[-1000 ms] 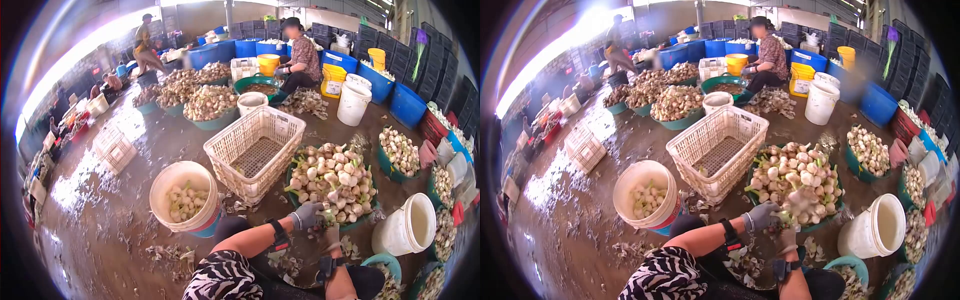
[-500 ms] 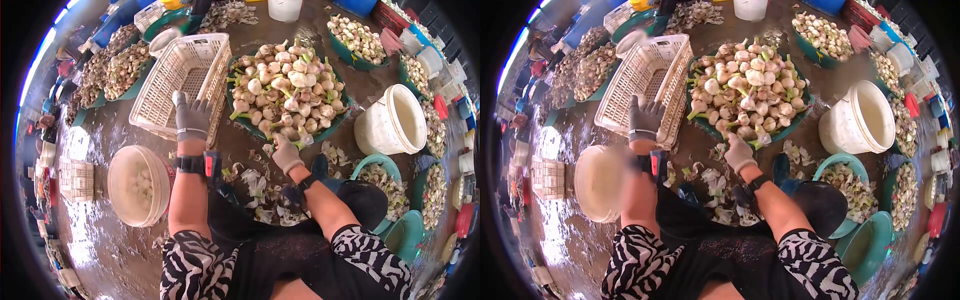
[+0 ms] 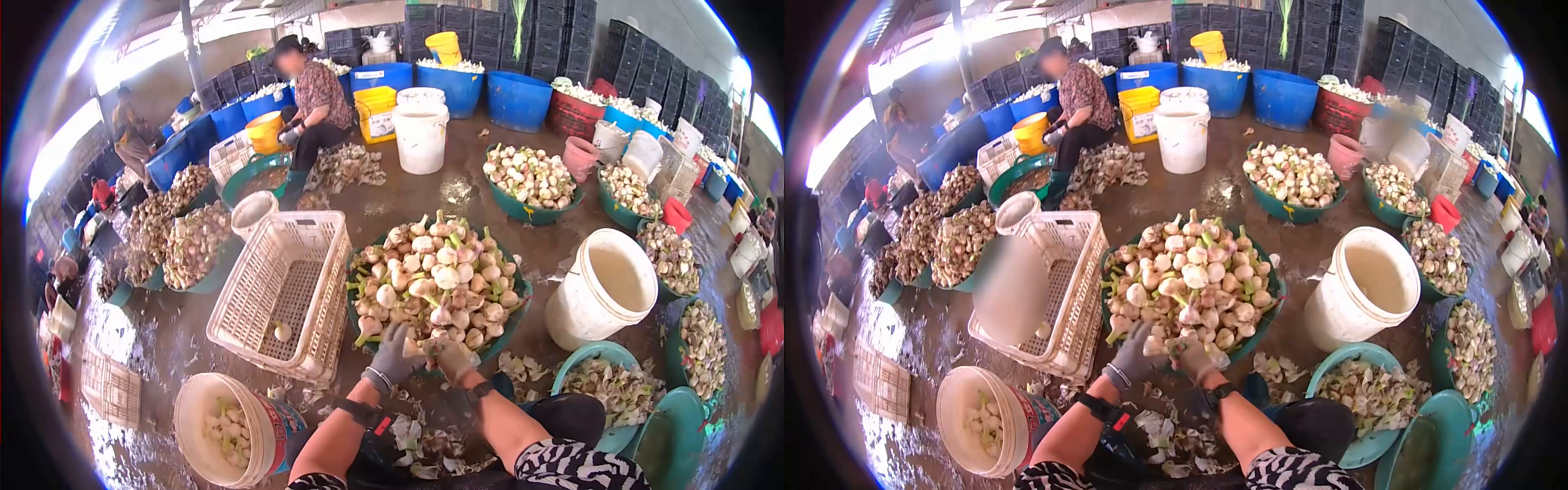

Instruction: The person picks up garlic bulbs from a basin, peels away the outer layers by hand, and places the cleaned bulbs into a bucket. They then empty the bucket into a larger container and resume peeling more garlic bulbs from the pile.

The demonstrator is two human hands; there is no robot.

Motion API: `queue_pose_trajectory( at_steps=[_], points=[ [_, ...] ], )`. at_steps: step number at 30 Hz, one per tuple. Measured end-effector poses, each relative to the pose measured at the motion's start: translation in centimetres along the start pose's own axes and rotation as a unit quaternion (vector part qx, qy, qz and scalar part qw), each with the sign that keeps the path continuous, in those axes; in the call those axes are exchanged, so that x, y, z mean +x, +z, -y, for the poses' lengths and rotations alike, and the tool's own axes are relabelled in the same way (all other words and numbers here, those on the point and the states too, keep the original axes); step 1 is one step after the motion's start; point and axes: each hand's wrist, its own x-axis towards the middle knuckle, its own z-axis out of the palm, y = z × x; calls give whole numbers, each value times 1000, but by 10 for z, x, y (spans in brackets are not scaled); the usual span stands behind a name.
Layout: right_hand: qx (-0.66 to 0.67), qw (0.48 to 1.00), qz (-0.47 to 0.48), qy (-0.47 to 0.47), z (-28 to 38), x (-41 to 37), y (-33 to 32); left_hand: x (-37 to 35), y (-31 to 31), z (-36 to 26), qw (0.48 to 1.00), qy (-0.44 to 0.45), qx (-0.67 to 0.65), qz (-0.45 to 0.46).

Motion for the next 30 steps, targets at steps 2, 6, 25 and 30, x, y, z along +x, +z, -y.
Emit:
queue_pose_trajectory(
  at_steps=[2, 6, 25, 30],
  points=[
    [233, 967, 55, 91, 13, -8, -4, -4, 14, 7, 998, 45, -7, 44],
    [311, 949, -41, 29, 7, -16, -11, -9, 2, -30, 996, 23, -29, 81],
    [21, 993, 27, -110, 17, -62, -13, -44, -26, -74, 900, -152, -400, 81],
    [83, 989, -13, -123, 18, -71, 1, -38, -20, -45, 682, -275, -650, 193]
  ],
)
